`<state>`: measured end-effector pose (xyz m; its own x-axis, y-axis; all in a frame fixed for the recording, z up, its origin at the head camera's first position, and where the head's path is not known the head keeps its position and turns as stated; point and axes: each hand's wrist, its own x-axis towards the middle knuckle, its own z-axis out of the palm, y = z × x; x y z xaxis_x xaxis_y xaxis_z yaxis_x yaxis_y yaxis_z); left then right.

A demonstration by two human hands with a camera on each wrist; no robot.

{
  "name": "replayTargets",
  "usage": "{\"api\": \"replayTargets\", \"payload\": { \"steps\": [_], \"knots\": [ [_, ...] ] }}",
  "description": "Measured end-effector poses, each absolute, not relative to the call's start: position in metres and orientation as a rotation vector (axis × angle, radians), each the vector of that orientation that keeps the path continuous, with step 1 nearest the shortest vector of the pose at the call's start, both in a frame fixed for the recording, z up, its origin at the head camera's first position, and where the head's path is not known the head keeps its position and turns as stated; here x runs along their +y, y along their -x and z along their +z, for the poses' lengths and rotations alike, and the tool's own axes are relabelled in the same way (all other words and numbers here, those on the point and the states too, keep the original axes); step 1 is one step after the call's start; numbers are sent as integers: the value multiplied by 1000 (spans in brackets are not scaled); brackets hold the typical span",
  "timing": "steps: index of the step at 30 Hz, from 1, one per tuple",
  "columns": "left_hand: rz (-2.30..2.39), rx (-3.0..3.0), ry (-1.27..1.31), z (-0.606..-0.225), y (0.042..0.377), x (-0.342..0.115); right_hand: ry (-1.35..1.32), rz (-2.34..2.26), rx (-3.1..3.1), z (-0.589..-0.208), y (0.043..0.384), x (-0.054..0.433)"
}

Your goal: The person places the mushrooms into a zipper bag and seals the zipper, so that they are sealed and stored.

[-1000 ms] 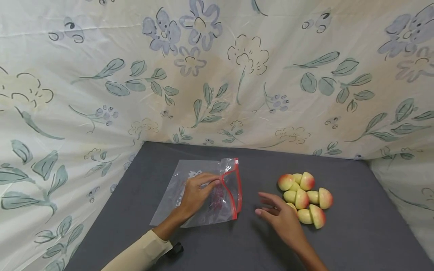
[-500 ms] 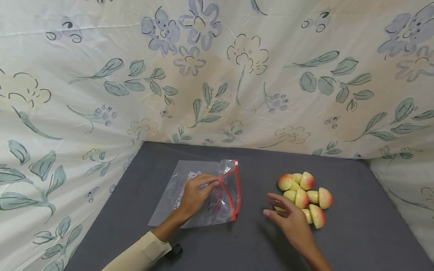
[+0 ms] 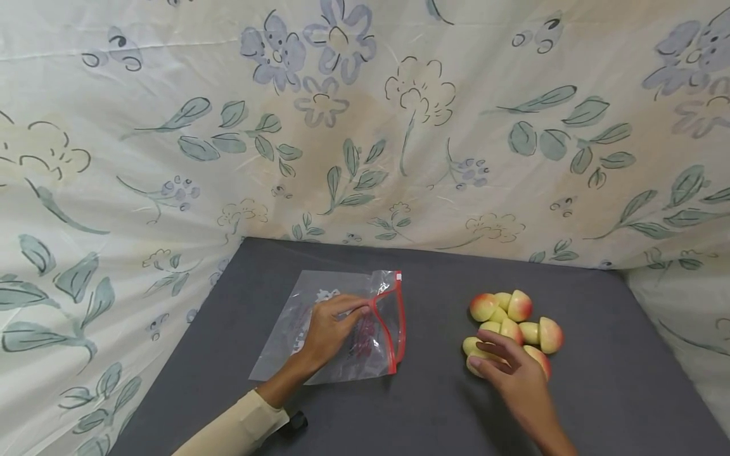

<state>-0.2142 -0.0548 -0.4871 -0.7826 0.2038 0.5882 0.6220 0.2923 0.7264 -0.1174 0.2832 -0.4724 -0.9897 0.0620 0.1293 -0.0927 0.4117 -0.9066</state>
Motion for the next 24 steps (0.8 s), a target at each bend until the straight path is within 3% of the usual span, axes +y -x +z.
{"api": "replayTargets", "payload": {
  "steps": [24],
  "knots": [
    [-1485, -2213, 730, -487, 211, -58, 213, 1778, -2312, -488, 106, 328]
  ]
}}
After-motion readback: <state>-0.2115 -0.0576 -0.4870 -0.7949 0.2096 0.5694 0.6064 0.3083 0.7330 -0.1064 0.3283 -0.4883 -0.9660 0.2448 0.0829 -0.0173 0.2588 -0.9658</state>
